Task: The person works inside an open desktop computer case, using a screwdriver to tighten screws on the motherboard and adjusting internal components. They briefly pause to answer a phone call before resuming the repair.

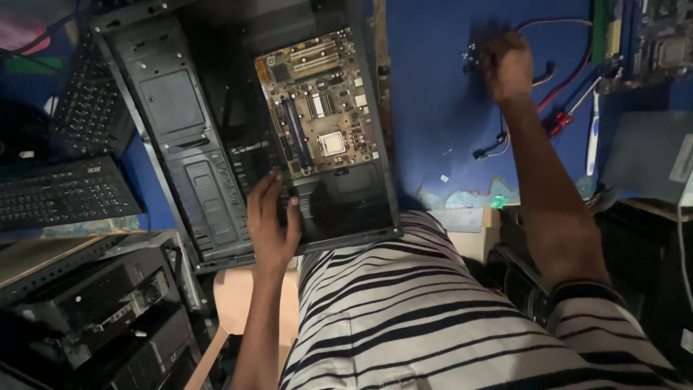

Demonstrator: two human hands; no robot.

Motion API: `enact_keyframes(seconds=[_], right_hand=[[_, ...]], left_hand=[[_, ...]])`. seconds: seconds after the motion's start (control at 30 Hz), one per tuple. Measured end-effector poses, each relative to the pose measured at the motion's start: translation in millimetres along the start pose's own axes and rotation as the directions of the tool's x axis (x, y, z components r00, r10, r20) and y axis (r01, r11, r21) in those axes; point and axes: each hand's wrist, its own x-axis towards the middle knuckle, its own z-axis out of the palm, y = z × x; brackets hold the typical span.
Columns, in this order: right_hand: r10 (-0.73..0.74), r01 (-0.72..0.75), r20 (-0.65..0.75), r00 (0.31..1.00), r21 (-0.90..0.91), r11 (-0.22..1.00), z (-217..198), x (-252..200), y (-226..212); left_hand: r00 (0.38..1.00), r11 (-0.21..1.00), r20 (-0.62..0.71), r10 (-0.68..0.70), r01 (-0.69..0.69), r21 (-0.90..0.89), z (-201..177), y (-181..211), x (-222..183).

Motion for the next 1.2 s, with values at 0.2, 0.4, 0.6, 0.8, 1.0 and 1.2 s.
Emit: enact_keyframes(seconds=[0.2, 0.4, 0.6, 0.8, 1.0, 1.2], right_hand=[[0.075, -0.068, -0.023, 0.997, 0.216, 0.974, -7, 1, -20], [-0.081, 0.089, -0.080, 0.994, 0.105, 0.990, -20, -6, -39], [0.269, -0.251, -0.019, 0.963, 0.301, 0.920, 3, -10, -30], [-0.004, 0.021, -0.099, 0.995, 0.175, 0.984, -4, -2, -21], [-0.077, 0.095, -0.115, 0.990, 0.156, 0.983, 1, 18, -23], [0.084, -0.061, -0.086, 0.993, 0.246, 0.967, 31, 20, 13]], left_hand=[[1.000, 1.000, 0.010, 0.010, -0.010, 0.006, 0, 1, 2], [1.000, 1.000, 0.010, -0.001, 0.001, 0.010, -1, 0, 1], [1.000, 1.000, 0.003, 0.004, -0.004, 0.013, 0, 0, 1], [1.000, 1.000, -0.005, -0.009, 0.009, 0.023, 1, -1, 2], [0.999, 0.999, -0.005, -0.034, 0.034, 0.034, 1, 0, 3], [0.999, 0.997, -0.003, -0.051, 0.051, 0.063, 3, -1, 3]])
